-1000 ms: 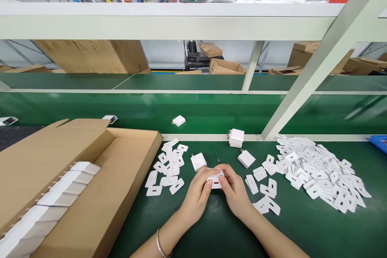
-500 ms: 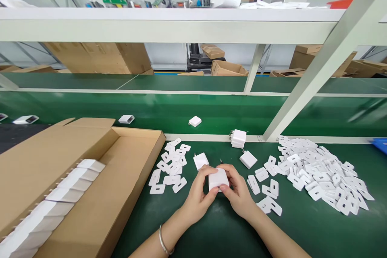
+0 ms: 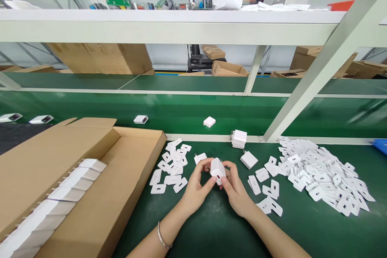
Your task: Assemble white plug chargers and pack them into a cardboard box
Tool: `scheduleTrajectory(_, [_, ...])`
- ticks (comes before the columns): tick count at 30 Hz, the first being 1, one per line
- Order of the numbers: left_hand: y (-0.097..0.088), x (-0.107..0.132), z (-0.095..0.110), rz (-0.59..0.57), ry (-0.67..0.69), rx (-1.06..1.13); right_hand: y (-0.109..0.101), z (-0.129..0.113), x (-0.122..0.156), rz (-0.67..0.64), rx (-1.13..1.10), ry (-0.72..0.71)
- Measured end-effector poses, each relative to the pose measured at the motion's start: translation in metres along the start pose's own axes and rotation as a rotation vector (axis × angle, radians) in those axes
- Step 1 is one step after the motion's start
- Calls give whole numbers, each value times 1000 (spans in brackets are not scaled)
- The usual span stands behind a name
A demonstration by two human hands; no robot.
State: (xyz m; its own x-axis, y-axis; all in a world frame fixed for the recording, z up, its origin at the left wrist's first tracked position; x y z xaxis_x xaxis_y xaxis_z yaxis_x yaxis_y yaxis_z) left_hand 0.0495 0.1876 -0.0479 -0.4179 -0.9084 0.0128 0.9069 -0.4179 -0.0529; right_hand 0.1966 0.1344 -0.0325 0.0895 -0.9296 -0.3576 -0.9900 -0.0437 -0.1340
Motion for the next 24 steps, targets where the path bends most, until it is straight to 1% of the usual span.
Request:
scheduleTrajectory(3, [0,-5,0,-65,-70,146,-2,2,-2,-1,58,2])
scheduleTrajectory(5, [1,-6,-1,-104,-104,207,-5,3,-2,10,99,4])
scheduleTrajectory(8, [1,-7,2,-111,-61,212,-7,3,-3,-2,153,7])
scheduleTrajectory(11, [-6,-6,7,-42,52,102,-9,1,-4,-51,241,4])
scheduleTrajectory(13, [-15,-6,11,70,125,-70,-14,-1,-6,-46,300,-7])
scheduleTrajectory(14, [-21,-7,13,146,154,-173,-18,-2,-8,-19,325,-17])
scheduleTrajectory(17, [-38,-13,11,347,210,-451,-40,-8,-12,153,440,-60])
scheduleTrajectory(18, [-42,-16,9,384,223,-516,-50,-11,-13,220,510,-71])
scheduleTrajectory(20, [-48,-22,2,408,249,-608,-72,-17,-13,309,700,-72])
scheduleTrajectory(22, [-51,-28,-4,399,262,-657,-91,-16,-13,302,922,-29])
scheduleTrajectory(24, [-52,-32,-7,374,261,-682,-105,-9,-12,220,1110,51])
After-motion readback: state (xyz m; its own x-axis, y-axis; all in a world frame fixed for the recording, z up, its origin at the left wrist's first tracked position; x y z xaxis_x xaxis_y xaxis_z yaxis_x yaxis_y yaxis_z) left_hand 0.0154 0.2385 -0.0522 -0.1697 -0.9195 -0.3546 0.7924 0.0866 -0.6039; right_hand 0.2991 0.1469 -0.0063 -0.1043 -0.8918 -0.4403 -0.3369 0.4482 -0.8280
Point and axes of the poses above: each hand's wrist, its own x-axis away from the middle knuckle, its own y-axis out of the palm, z = x × y, the point moved 4 cm from there along -x, towards the middle knuckle, and after that the axes turned 14 degrees about -y, right-handed, at the moved point
